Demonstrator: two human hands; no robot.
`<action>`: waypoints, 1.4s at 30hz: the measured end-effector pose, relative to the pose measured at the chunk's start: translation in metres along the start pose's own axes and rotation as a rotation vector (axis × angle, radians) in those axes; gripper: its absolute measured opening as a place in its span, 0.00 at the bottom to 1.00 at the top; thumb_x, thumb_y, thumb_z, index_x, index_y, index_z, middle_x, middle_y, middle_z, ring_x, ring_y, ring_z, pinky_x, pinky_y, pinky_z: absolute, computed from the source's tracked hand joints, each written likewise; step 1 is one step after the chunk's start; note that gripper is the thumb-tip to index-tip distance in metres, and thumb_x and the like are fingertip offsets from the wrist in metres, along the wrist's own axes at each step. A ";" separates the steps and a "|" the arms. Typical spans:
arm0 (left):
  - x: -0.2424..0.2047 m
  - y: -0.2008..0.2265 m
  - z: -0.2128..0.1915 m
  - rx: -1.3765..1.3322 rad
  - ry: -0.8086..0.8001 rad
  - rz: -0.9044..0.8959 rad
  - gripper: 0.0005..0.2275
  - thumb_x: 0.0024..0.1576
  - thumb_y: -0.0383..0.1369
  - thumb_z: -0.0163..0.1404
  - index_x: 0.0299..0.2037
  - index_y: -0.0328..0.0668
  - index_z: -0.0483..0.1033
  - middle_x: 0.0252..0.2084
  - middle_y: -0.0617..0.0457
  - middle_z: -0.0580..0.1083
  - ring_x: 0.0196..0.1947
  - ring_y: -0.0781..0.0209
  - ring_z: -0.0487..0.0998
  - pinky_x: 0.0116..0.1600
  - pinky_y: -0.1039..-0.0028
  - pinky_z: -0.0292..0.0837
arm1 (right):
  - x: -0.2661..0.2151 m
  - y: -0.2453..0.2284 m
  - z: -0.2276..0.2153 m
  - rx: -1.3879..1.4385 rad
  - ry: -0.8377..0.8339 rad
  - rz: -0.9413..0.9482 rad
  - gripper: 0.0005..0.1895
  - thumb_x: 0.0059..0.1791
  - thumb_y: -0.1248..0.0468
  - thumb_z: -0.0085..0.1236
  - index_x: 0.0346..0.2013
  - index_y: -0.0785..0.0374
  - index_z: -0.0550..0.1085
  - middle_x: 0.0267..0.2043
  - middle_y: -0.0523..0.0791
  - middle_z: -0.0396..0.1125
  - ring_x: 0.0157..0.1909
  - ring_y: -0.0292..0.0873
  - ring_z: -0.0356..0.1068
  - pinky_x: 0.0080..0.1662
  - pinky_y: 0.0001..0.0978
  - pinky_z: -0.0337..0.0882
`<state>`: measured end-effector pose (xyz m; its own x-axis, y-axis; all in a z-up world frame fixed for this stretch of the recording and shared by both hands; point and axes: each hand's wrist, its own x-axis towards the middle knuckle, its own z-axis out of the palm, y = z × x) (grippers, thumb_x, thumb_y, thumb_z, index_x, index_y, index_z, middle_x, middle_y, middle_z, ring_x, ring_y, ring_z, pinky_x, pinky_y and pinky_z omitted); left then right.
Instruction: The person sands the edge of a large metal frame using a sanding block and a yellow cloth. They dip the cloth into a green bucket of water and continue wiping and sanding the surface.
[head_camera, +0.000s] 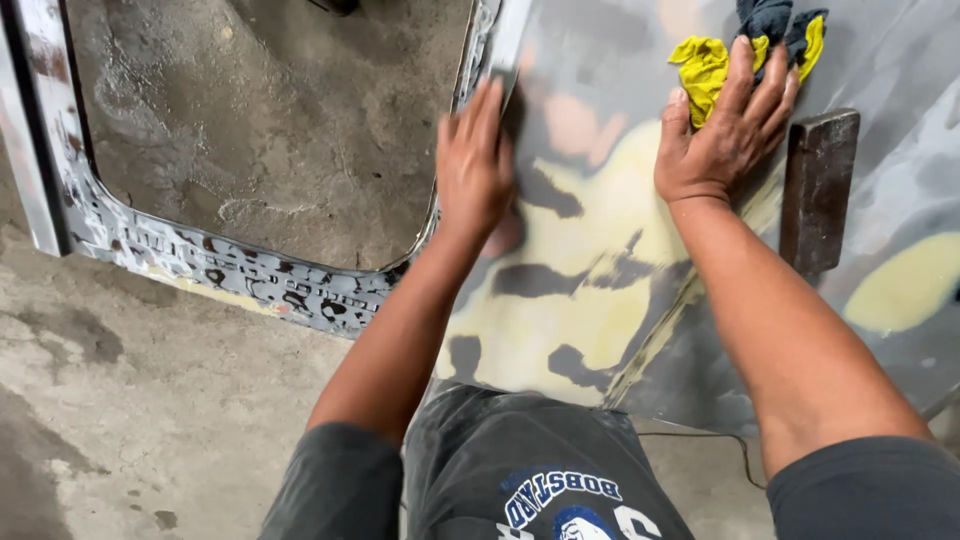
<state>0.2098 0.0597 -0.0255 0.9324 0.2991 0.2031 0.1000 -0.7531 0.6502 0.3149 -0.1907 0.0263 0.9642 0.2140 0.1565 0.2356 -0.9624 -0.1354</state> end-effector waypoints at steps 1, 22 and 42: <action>-0.022 0.002 -0.014 0.000 0.003 -0.001 0.23 0.61 0.26 0.47 0.69 0.37 0.64 0.68 0.42 0.68 0.60 0.44 0.74 0.65 0.59 0.66 | -0.003 0.003 0.001 0.000 0.001 -0.003 0.37 0.57 0.48 0.56 0.77 0.58 0.58 0.79 0.57 0.47 0.77 0.68 0.46 0.75 0.61 0.47; 0.015 -0.003 0.008 -0.024 -0.043 -0.024 0.26 0.58 0.26 0.51 0.69 0.36 0.65 0.70 0.42 0.67 0.54 0.42 0.71 0.64 0.59 0.66 | 0.033 -0.033 0.029 0.045 0.047 -0.253 0.33 0.55 0.55 0.51 0.74 0.62 0.59 0.76 0.59 0.52 0.76 0.66 0.48 0.74 0.62 0.48; 0.109 -0.014 0.057 0.000 0.087 0.109 0.23 0.63 0.26 0.51 0.69 0.39 0.64 0.69 0.44 0.68 0.63 0.44 0.72 0.70 0.56 0.61 | 0.041 -0.045 0.006 0.079 -0.024 -0.167 0.33 0.55 0.50 0.54 0.73 0.58 0.64 0.75 0.53 0.53 0.75 0.64 0.49 0.72 0.62 0.49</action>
<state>0.3304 0.0693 -0.0543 0.9042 0.2651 0.3350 -0.0004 -0.7837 0.6211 0.3446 -0.1373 0.0325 0.9131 0.3749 0.1600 0.4009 -0.8971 -0.1857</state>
